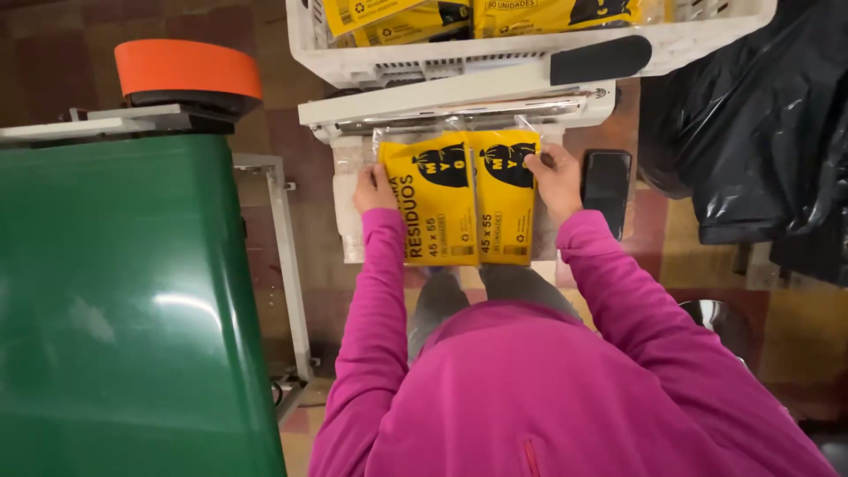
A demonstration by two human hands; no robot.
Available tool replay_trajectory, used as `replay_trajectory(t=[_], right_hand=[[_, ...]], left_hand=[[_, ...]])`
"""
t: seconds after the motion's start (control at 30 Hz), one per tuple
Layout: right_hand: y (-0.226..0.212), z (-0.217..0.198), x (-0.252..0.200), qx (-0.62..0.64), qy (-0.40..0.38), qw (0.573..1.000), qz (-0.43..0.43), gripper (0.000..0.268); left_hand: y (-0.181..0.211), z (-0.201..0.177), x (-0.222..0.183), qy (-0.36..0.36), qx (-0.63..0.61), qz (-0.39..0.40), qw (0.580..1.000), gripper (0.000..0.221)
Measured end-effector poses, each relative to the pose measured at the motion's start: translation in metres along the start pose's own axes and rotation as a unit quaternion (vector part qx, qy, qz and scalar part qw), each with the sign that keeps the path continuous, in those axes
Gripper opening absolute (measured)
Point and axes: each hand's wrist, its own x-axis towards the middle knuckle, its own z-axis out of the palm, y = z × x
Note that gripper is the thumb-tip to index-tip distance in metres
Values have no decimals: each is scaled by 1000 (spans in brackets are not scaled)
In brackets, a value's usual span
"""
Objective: The recorder folds black plastic bags and inserts them into yellow labeled packets, then seals the packets using a machine.
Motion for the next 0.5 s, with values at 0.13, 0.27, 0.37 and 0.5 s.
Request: replay_trajectory(t=[0.13,0.27,0.37,0.5], right_hand=[[-12,-2,13,-24,5,999,-40,19],[-28,-4,23,-78,43,995,-39,28],[-8,-18,32,-47,31,997,-56,34],[-22,-12,30,-14,42,999,-26,37]], left_hand=[[11,-16,27,14,116,19,993,33],[31,-22,42,1,217,13,976,36],[32,-18,51,2,245,5,969,38],[31,-20,63,-24,272,-5,962,39]])
